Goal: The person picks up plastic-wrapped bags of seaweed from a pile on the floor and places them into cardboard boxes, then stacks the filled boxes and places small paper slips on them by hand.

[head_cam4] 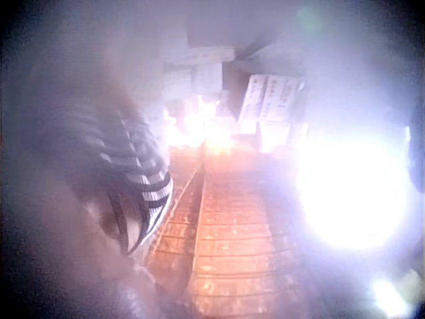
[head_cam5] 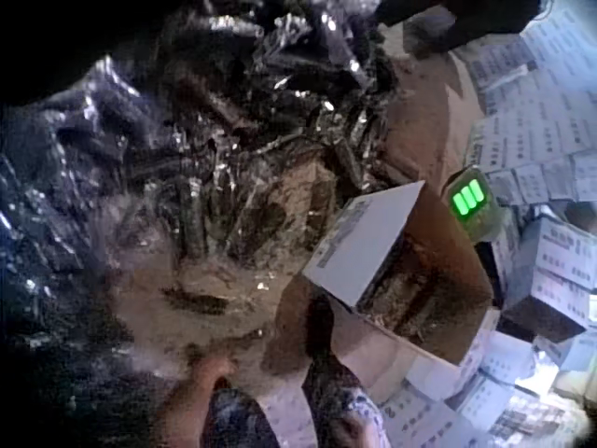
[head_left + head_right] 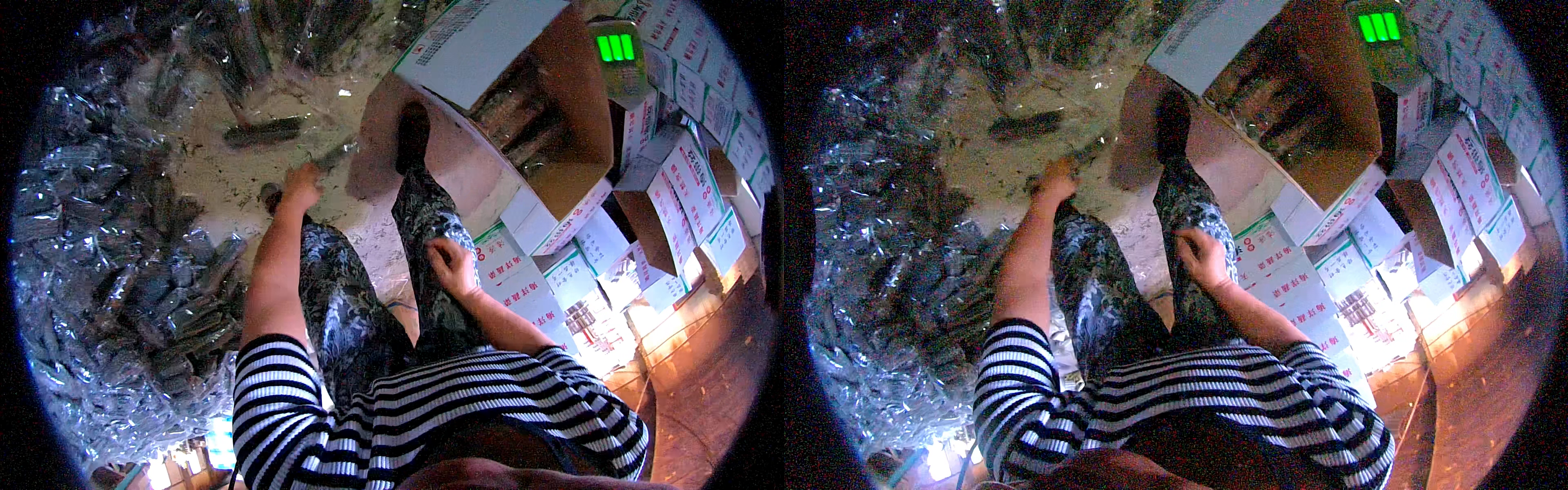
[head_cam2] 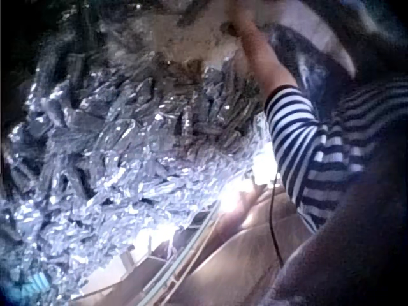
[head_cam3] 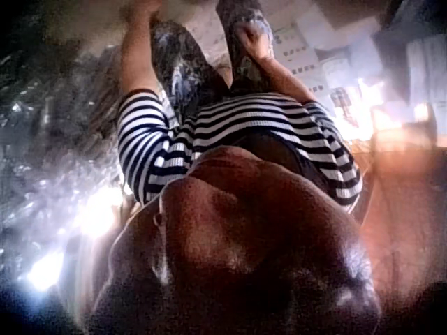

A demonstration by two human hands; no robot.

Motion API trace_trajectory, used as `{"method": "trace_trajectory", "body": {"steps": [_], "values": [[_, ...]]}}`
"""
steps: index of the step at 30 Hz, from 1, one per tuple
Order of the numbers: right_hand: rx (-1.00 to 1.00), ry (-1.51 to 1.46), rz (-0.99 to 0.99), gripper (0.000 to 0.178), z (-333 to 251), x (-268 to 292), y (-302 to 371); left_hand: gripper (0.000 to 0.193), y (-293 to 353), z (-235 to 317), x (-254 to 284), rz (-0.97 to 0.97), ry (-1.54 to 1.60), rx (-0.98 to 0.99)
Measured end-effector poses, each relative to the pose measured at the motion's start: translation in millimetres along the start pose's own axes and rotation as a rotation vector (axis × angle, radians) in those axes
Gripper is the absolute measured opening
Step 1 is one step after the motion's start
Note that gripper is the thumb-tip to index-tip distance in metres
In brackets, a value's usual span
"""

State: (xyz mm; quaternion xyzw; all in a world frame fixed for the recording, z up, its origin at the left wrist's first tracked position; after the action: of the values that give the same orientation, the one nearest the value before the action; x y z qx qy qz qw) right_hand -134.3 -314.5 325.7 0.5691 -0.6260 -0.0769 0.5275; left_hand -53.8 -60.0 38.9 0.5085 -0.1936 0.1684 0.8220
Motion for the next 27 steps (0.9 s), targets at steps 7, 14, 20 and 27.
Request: {"method": "trace_trajectory", "body": {"steps": [7,14,20,27], "values": [[-0.133,-0.196,-0.031,0.081,32,-31,-3,0.028,169,106,99,-0.321,1.242,-0.184],[-0.470,-1.057,-0.203,0.036,-61,48,50,0.037,234,197,176,-0.476,1.603,0.103],[-0.419,-1.138,0.177,0.043,-7,173,33,0.030,214,233,183,-0.109,0.973,0.206],[-0.514,-0.609,0.291,0.084,127,252,-57,0.023,192,249,171,0.058,0.706,0.126]]}}
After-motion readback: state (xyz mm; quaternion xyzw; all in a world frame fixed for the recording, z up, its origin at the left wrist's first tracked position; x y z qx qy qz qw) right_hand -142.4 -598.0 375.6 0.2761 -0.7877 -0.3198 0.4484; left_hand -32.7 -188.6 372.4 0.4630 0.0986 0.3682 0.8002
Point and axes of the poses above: each hand's wrist, its own y-axis away from the middle knuckle, its own x-axis out of the back of the hand, z = x × y, the point moved 4 cm from there along -y, towards the middle knuckle, and after that the axes turned 8 degrees about z, right-handed, at the moved point
